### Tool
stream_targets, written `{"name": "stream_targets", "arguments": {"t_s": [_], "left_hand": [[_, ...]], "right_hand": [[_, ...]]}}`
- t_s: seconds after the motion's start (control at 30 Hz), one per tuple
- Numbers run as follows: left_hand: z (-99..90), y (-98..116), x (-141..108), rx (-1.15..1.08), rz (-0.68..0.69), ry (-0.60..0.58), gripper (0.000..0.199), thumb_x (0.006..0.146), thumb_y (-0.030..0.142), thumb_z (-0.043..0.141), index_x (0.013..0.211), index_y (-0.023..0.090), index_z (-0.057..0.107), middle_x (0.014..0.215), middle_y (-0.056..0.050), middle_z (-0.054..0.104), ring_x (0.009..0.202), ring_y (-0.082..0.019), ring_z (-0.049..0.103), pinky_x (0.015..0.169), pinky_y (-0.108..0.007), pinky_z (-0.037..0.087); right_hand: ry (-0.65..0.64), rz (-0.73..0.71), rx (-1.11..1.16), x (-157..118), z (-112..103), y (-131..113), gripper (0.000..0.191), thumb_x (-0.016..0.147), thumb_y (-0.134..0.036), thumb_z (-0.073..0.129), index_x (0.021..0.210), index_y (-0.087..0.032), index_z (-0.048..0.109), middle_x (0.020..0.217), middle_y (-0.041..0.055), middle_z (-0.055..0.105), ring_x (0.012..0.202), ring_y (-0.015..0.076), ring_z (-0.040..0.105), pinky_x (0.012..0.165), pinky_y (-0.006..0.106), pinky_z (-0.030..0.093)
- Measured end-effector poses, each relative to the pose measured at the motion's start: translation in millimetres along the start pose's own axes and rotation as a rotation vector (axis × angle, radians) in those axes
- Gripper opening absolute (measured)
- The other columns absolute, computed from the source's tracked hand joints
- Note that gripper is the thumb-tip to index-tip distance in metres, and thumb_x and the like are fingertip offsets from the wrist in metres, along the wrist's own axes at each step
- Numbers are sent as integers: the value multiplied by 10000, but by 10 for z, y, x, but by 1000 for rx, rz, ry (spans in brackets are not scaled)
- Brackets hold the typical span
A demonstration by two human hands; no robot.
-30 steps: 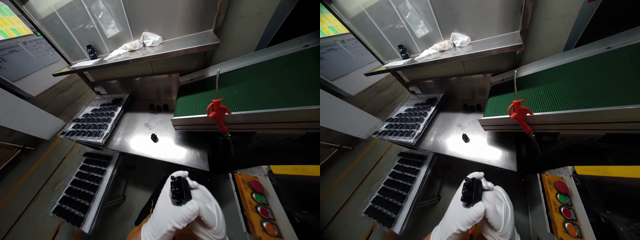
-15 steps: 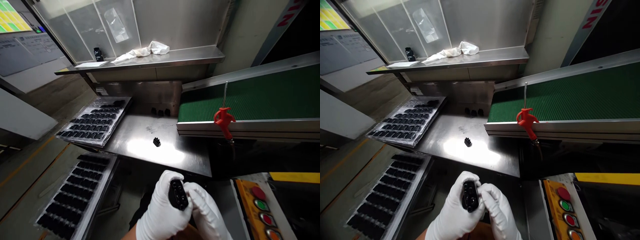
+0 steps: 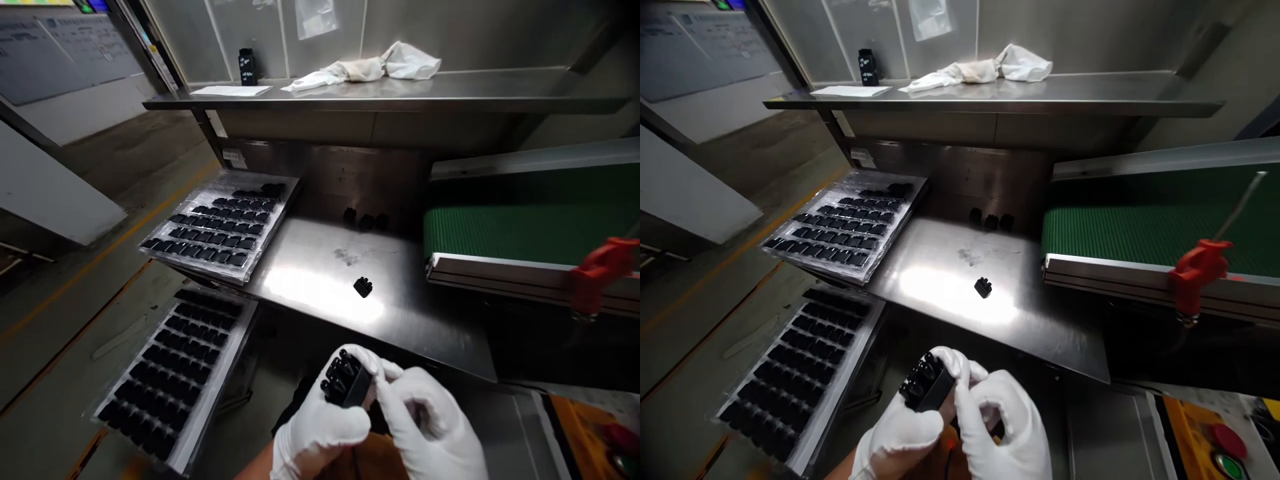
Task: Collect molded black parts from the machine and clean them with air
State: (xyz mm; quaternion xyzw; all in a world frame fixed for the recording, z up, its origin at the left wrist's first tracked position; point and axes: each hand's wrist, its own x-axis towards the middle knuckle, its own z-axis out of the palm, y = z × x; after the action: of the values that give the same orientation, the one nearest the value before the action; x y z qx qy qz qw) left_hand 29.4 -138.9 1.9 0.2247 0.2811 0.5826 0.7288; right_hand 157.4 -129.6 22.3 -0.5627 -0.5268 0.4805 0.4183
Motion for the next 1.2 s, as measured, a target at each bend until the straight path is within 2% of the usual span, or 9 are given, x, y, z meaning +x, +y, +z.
{"name": "stream_targets", "arguments": {"t_s": [0.07,0.13,0.3,0.5,0.63,0.77,0.93,1.03,1.2], "left_hand": [[-115,29,-40,-74,-18,45,389,597,199,824,939,190,637,908,-53,604,961,-235,581,989,-429,392],[-180,81,-66,-180,-49,42,379,591,189,804,937,177,650,852,-46,607,924,-228,586,979,-421,396],[-230,337,-96,-528,-240,-34,258,598,230,685,835,132,658,788,-46,589,860,-196,577,935,-357,394],[-407,519,-108,-670,-391,-136,369,620,408,582,766,75,646,732,-96,601,747,-194,578,800,-316,393],[-499,613,-105,-752,-424,-107,400,671,429,594,779,48,651,728,-103,598,745,-196,590,728,-309,401],[-526,764,-102,-920,-440,55,390,781,405,561,932,49,617,809,-67,597,819,-194,608,838,-320,421],[-596,929,-101,-1023,-491,147,394,878,451,505,997,83,578,919,-85,626,873,-184,616,905,-313,421],[-667,978,-82,-1022,-534,145,421,904,467,465,1032,82,577,968,-98,650,905,-174,625,941,-298,409],[-742,992,-27,-946,-610,78,512,889,547,447,1092,106,610,815,-49,692,891,-184,641,935,-286,405]], "right_hand": [[76,-107,-51,43,125,-25,305,795,-370,696,587,-212,538,636,-20,489,574,116,479,569,250,431],[71,-114,-45,102,252,-60,295,810,-371,682,607,-210,539,679,-16,496,593,113,502,575,249,449],[-56,49,57,203,585,-213,392,788,-428,692,581,-201,447,660,-36,460,536,79,477,515,218,447],[-83,425,296,171,886,-502,402,774,-549,668,742,-218,443,498,-79,510,337,21,342,320,128,243],[-63,439,316,186,997,-518,405,761,-554,681,733,-214,462,491,-81,501,348,21,342,309,115,260],[-75,218,239,224,1049,-320,315,805,-496,657,729,-213,541,603,-48,548,429,51,450,369,150,397],[-37,-205,-81,235,1070,-136,81,869,-306,605,889,-249,659,892,15,630,702,107,623,620,213,539],[-103,-460,-303,287,1056,-151,214,835,-196,625,1041,-250,649,896,32,640,756,137,637,668,262,547],[-233,-559,-626,407,1079,-220,205,843,-177,587,1031,-216,659,884,52,664,703,145,608,637,298,501]]}}
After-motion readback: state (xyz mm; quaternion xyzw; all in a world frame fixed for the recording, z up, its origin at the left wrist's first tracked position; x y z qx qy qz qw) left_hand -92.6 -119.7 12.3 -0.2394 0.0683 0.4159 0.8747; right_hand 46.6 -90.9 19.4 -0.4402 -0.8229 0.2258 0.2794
